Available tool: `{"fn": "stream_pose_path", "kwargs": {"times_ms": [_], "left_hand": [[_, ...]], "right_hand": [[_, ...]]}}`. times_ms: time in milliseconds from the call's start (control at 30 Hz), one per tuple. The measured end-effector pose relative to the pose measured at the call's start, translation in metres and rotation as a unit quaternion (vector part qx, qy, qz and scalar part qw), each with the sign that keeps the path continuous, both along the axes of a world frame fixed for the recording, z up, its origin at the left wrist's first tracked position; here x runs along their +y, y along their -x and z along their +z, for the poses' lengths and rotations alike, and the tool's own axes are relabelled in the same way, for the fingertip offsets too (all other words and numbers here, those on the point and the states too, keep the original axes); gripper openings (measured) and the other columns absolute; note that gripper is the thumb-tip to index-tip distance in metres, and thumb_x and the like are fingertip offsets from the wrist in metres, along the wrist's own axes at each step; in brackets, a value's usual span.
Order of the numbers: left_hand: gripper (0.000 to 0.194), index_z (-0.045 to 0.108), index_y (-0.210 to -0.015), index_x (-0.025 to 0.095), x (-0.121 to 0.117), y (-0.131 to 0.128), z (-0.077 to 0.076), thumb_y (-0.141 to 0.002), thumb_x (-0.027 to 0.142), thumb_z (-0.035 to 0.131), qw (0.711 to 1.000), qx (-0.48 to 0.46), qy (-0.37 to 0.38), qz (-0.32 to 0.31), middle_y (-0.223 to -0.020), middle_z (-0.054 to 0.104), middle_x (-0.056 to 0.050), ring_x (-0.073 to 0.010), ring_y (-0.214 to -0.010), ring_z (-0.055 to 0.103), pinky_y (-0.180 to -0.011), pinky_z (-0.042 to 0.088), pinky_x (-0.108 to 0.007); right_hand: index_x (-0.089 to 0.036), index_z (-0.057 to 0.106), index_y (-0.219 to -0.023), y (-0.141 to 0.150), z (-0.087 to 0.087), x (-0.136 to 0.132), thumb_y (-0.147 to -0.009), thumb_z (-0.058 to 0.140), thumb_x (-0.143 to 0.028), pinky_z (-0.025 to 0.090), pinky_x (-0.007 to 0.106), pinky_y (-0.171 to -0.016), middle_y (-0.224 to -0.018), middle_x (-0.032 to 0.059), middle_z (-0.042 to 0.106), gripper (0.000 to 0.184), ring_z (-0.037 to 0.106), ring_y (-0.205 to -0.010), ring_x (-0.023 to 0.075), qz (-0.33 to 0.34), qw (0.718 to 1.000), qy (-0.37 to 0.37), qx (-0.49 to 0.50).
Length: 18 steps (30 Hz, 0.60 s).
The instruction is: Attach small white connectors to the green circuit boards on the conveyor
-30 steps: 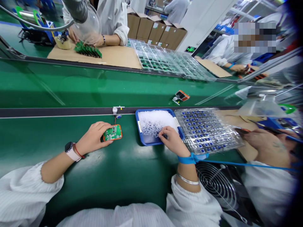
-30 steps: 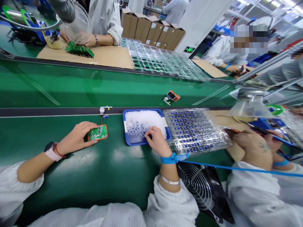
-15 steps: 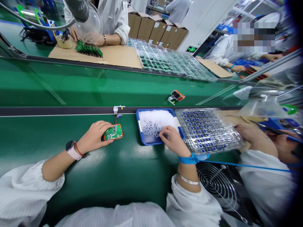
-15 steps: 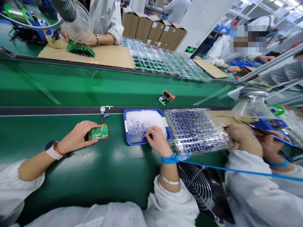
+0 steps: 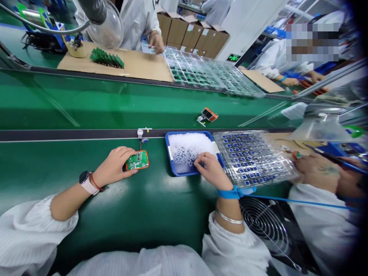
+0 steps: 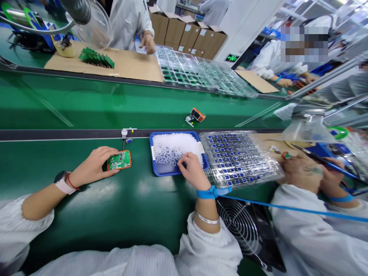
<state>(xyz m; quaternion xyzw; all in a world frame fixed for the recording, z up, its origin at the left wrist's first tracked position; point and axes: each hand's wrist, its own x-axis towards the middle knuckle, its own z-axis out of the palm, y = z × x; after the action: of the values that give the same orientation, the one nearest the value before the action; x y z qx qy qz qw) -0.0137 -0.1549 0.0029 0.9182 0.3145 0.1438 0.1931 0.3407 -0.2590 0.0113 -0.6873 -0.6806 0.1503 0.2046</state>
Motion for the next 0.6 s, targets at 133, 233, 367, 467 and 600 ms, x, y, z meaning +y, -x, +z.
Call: {"fn": "stream_pose_path", "kwargs": {"times_ms": [133, 233, 367, 467, 600], "left_hand": [[0.054, 0.046, -0.123, 0.02, 0.0004, 0.0003, -0.0005, -0.08, 0.052, 0.055, 1.0, 0.003, 0.001, -0.002, -0.121, 0.054, -0.01, -0.0276, -0.113, 0.046, -0.094, 0.036, -0.043], [0.054, 0.047, -0.123, 0.02, 0.0004, 0.0006, -0.0007, -0.08, 0.051, 0.055, 1.0, -0.001, 0.005, -0.001, -0.121, 0.054, -0.01, -0.0282, -0.114, 0.046, -0.094, 0.036, -0.043], [0.054, 0.046, -0.124, 0.021, 0.0009, 0.0006, -0.0013, -0.08, 0.051, 0.055, 1.0, -0.003, 0.011, -0.002, -0.121, 0.054, -0.01, -0.0284, -0.114, 0.046, -0.094, 0.035, -0.044], [0.054, 0.046, -0.124, 0.021, 0.0016, 0.0006, -0.0013, -0.079, 0.05, 0.056, 1.0, -0.004, 0.013, -0.005, -0.122, 0.054, -0.01, -0.0279, -0.114, 0.045, -0.094, 0.035, -0.043], [0.054, 0.046, -0.124, 0.022, 0.0002, 0.0029, 0.0009, -0.079, 0.048, 0.058, 1.0, -0.013, 0.022, -0.018, -0.121, 0.054, -0.009, -0.027, -0.113, 0.046, -0.095, 0.035, -0.043]], "right_hand": [[-0.018, 0.058, -0.067, -0.003, -0.0012, -0.0001, -0.078, 0.052, -0.02, 0.042, 0.038, -0.075, -0.078, 0.0065, 0.055, 0.013, 0.052, -0.081, 0.0218, -0.012, 1.0, -0.008, -0.007], [-0.018, 0.058, -0.067, -0.0033, -0.0008, -0.0004, -0.078, 0.052, -0.021, 0.042, 0.038, -0.076, -0.077, 0.0063, 0.054, 0.013, 0.052, -0.081, 0.022, -0.018, 1.0, -0.016, -0.007], [-0.019, 0.058, -0.067, -0.002, -0.0011, -0.0002, -0.078, 0.052, -0.021, 0.042, 0.038, -0.076, -0.078, 0.0062, 0.055, 0.013, 0.053, -0.081, 0.0219, -0.018, 1.0, -0.012, -0.006], [-0.019, 0.057, -0.066, -0.0028, -0.0039, -0.0001, -0.079, 0.051, -0.021, 0.042, 0.038, -0.074, -0.078, 0.0066, 0.054, 0.014, 0.052, -0.08, 0.0218, -0.009, 1.0, 0.0, -0.006], [-0.019, 0.055, -0.065, -0.0067, -0.0038, -0.0004, -0.08, 0.049, -0.021, 0.041, 0.039, -0.073, -0.078, 0.0067, 0.053, 0.017, 0.051, -0.077, 0.0213, 0.007, 1.0, 0.002, -0.014]]}}
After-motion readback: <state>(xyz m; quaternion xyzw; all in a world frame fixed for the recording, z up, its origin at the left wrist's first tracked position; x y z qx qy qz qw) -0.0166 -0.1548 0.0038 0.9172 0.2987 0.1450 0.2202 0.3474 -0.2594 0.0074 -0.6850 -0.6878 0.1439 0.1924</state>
